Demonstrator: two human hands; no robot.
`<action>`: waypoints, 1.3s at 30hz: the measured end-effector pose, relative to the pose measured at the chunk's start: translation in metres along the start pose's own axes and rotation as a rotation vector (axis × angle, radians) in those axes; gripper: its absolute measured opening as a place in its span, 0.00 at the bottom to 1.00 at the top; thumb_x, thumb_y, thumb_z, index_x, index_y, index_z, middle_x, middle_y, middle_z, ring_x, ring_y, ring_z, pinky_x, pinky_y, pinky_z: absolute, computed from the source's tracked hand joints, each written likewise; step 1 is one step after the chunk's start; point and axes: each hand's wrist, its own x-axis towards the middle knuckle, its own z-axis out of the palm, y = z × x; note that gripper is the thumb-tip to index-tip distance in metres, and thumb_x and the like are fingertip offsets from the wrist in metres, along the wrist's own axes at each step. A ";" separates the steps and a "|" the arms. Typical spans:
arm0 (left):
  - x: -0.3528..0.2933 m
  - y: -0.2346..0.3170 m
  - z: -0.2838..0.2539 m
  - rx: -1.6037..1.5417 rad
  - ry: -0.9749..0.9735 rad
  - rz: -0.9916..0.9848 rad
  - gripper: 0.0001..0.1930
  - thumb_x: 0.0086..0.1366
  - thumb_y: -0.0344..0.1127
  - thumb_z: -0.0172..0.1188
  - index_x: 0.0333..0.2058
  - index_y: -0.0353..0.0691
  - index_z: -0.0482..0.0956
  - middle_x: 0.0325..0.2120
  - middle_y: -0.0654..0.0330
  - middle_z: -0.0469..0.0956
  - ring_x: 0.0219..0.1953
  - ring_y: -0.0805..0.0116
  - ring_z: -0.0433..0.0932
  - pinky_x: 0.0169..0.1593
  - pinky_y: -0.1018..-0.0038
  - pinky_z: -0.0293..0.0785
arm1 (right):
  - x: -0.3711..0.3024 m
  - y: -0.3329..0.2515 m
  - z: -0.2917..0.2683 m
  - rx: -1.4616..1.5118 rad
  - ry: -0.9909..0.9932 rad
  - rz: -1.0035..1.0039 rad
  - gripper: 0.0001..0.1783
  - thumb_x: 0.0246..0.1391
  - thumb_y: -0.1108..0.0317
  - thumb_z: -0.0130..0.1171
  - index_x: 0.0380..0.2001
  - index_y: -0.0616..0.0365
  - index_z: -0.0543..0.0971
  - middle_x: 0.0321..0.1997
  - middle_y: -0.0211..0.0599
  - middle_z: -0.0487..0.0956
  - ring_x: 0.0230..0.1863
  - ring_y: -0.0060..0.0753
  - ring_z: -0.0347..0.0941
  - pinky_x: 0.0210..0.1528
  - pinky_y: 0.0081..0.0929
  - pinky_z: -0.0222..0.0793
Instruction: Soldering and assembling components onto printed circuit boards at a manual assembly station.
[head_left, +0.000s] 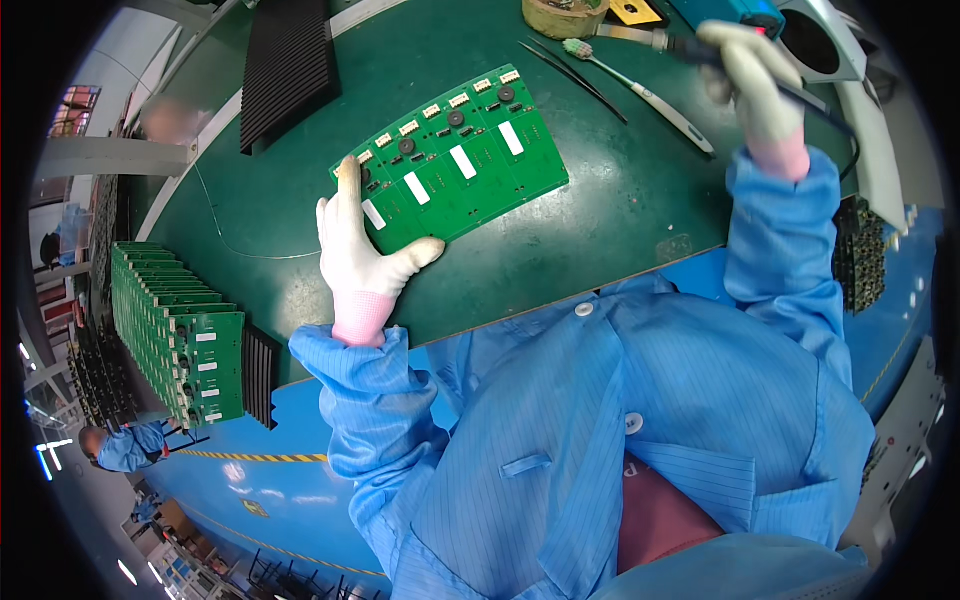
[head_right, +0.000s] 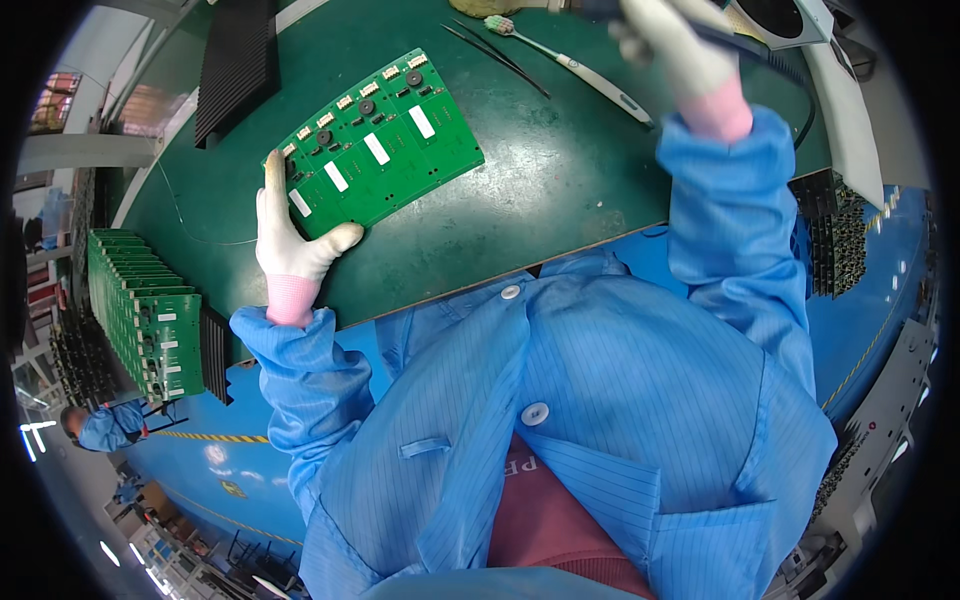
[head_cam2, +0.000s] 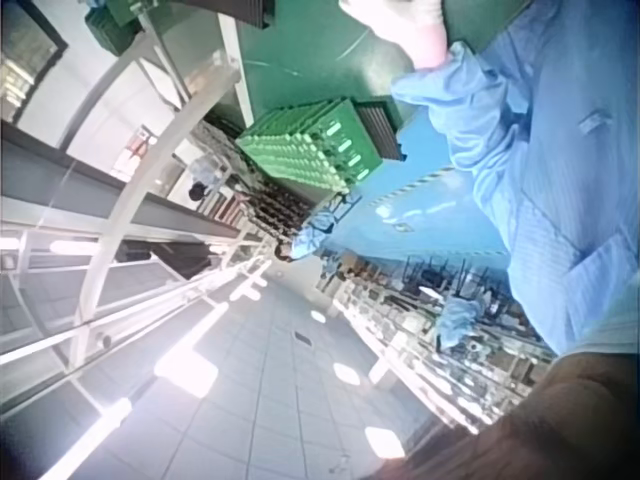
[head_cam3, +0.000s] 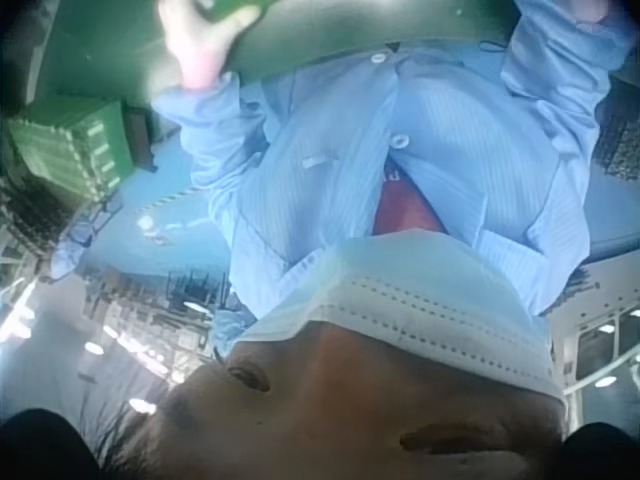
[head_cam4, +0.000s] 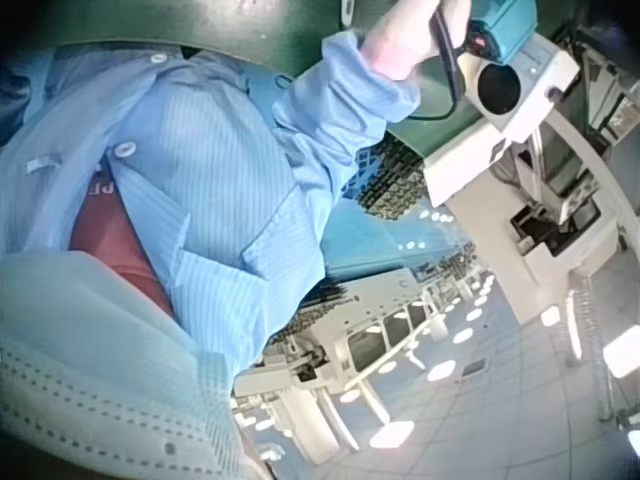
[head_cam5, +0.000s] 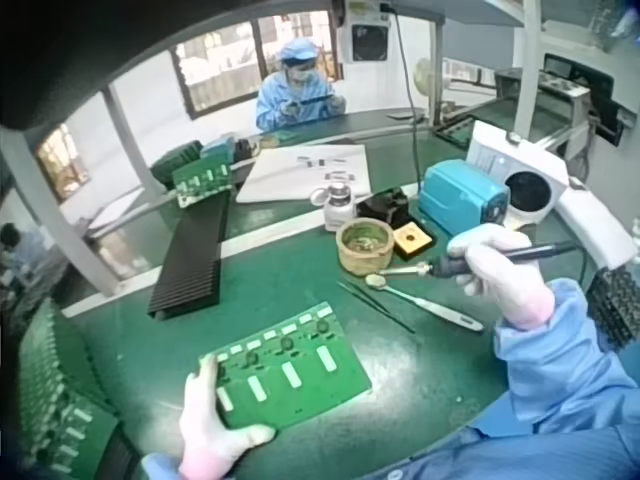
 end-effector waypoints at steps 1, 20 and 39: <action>-0.002 -0.003 0.000 0.040 0.019 0.031 0.63 0.33 0.70 0.71 0.63 0.37 0.58 0.49 0.46 0.68 0.46 0.52 0.68 0.52 0.60 0.68 | -0.012 -0.005 0.012 -0.002 -0.119 -0.070 0.18 0.61 0.63 0.49 0.46 0.64 0.79 0.28 0.35 0.76 0.26 0.19 0.66 0.28 0.13 0.61; -0.020 -0.031 -0.034 0.364 0.155 -0.085 0.20 0.57 0.42 0.65 0.46 0.39 0.79 0.51 0.56 0.74 0.52 0.61 0.74 0.60 0.68 0.65 | 0.054 0.063 -0.003 0.047 0.204 -0.053 0.15 0.59 0.65 0.54 0.46 0.61 0.77 0.37 0.38 0.78 0.33 0.25 0.71 0.37 0.20 0.70; 0.036 0.089 0.041 -0.019 -0.007 0.123 0.04 0.53 0.31 0.61 0.28 0.37 0.81 0.30 0.62 0.77 0.29 0.66 0.74 0.35 0.75 0.70 | -0.068 0.000 0.052 0.077 -0.086 0.115 0.11 0.52 0.71 0.53 0.38 0.65 0.77 0.24 0.34 0.74 0.21 0.20 0.65 0.30 0.15 0.66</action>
